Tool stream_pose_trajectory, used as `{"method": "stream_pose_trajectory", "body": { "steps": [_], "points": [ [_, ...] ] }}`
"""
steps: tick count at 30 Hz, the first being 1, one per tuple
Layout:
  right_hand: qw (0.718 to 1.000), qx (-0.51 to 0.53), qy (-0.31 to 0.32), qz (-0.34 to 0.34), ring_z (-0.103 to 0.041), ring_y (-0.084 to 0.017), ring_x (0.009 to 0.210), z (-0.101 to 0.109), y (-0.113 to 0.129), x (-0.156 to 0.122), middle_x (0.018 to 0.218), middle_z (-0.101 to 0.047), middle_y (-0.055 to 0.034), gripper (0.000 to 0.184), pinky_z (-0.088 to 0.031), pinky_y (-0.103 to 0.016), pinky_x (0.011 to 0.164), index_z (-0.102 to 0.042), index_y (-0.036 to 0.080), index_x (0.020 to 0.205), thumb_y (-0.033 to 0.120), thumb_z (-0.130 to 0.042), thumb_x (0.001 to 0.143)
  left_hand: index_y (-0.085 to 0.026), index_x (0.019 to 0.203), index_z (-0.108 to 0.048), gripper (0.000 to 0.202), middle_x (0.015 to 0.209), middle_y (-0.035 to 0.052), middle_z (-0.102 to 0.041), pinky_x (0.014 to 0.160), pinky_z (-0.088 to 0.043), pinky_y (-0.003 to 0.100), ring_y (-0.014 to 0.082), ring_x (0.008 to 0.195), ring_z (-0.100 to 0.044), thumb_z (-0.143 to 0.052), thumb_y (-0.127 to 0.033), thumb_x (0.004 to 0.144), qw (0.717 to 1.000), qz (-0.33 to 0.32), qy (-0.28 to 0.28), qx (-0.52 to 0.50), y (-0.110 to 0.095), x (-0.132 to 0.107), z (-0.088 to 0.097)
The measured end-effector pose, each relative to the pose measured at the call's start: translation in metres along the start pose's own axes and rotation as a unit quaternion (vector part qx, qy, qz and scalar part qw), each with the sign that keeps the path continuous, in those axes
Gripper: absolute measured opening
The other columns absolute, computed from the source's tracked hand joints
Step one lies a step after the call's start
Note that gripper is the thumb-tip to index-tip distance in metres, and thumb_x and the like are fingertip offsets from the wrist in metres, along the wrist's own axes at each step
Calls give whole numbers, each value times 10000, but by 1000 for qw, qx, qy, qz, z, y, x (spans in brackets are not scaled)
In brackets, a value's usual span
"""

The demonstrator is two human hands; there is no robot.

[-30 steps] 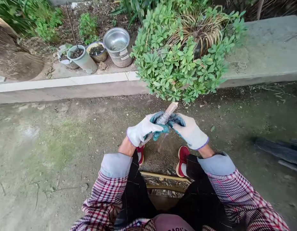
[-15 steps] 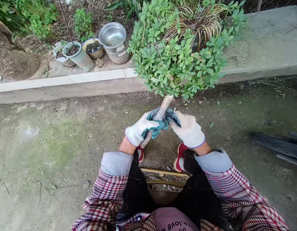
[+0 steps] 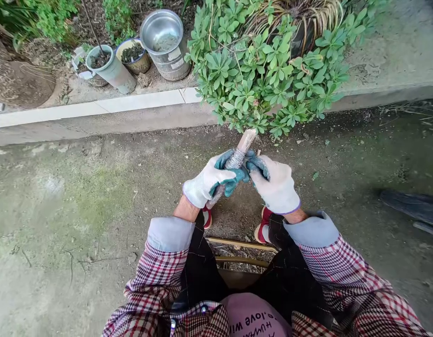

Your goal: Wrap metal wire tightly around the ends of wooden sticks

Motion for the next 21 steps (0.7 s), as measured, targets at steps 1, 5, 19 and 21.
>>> {"method": "stream_pose_trajectory", "body": {
  "steps": [1, 5, 19, 21],
  "points": [
    [1000, 18, -2, -5, -685, -224, 711, -2, -2, 0, 741, -724, -52, 237, -463, -326, 680, -715, 240, 921, 323, -506, 997, -137, 1305, -670, 674, 800, -8, -720, 419, -410, 216, 61, 440, -503, -862, -359, 698, 1000, 5, -12, 11, 0, 1, 1],
    [993, 113, 18, -21, -752, -241, 880, -18, -12, 1, 987, -824, -70, 276, -537, -334, 773, -777, 233, 1086, 333, -544, 978, -136, 1259, -682, 636, 736, -44, -679, 427, -409, 214, 57, 434, -486, -858, -305, 672, 996, 29, -66, 61, -4, -1, 6],
    [947, 243, 199, -67, -677, -199, 718, -29, -6, -3, 815, -779, -20, 193, -539, -338, 697, -747, 247, 877, 412, -652, 904, -177, 1128, -731, 307, 830, 88, -712, 828, -547, 389, 276, 808, -708, -759, -198, 823, 767, 63, -196, 607, 9, 17, 69],
    [930, 293, 193, -112, -645, -201, 656, -27, -15, -3, 751, -736, -14, 197, -533, -345, 631, -741, 257, 900, 435, -657, 907, -196, 1184, -731, 304, 869, 121, -729, 868, -545, 428, 323, 872, -733, -697, -197, 882, 721, 114, -139, 669, 23, 19, 61]
  ]
}}
Point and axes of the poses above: each hand's wrist, its own x-axis towards the middle knuckle, its own z-axis out of the back of the hand, y = z × x, the point moved 8 cm from there along x, towards the middle knuckle
